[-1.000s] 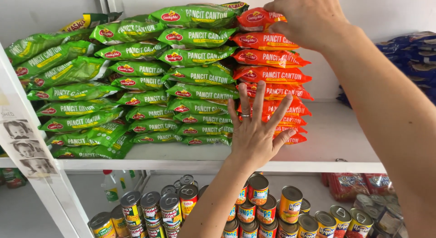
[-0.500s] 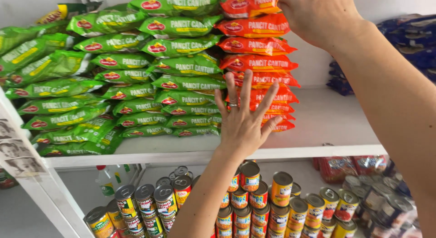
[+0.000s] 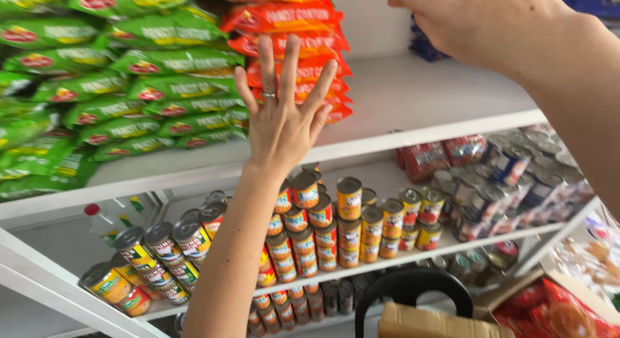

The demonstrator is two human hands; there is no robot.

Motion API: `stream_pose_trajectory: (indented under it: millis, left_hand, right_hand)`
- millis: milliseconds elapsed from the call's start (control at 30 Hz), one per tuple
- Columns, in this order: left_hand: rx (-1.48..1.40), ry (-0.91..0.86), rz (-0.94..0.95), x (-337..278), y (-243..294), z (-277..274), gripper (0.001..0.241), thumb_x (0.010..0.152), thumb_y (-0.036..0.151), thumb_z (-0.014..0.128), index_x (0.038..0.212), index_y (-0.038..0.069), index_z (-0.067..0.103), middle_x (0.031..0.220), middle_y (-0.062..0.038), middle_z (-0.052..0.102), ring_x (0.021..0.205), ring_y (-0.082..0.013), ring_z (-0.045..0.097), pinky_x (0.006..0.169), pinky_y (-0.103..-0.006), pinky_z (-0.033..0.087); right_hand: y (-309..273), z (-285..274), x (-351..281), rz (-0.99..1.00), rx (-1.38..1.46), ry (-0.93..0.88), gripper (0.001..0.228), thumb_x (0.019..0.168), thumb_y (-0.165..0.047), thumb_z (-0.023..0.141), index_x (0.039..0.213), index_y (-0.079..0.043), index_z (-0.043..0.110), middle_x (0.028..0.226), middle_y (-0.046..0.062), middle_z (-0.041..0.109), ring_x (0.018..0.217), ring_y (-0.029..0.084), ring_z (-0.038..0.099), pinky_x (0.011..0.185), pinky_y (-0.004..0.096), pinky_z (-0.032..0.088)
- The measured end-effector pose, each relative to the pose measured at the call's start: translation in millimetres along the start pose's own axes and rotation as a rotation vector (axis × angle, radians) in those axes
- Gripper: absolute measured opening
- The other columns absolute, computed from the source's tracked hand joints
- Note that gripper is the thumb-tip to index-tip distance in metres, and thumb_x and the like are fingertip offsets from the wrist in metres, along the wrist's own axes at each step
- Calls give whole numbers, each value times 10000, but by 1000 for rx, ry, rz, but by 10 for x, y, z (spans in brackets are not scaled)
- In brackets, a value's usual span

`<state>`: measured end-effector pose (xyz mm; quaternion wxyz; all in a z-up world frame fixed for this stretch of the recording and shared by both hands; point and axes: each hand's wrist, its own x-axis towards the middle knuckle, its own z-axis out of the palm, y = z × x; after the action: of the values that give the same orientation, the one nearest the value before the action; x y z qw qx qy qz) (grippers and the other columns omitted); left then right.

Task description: Restocking instant noodle packets and cans on grocery store shelves from cardboard boxes.

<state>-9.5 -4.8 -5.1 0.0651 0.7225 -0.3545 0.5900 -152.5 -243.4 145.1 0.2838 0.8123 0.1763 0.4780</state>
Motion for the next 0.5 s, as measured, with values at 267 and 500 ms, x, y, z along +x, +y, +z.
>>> stream_pose_trajectory:
  millis: [267, 500]
  left_hand:
    - [-198, -39, 52, -213, 951, 18, 592, 1138, 438, 639, 1633, 409, 317, 1752, -158, 84, 1623, -463, 57, 1222, -759, 26]
    - [-467, -223, 61, -603, 1871, 115, 599, 1123, 440, 655, 1610, 453, 306, 1702, -128, 86, 1586, -432, 63, 1213, -728, -13]
  right_hand:
    - [-314, -242, -989, -216, -158, -47, 213, 822, -229, 688, 1010, -237, 787, 1100, -49, 728, 1122, 166, 650, 903, 339, 535]
    - [-530, -107, -1945, -185, -49, -230, 318, 798, -260, 707, 1104, -241, 790, 1203, -23, 701, 1216, 190, 602, 985, 372, 463]
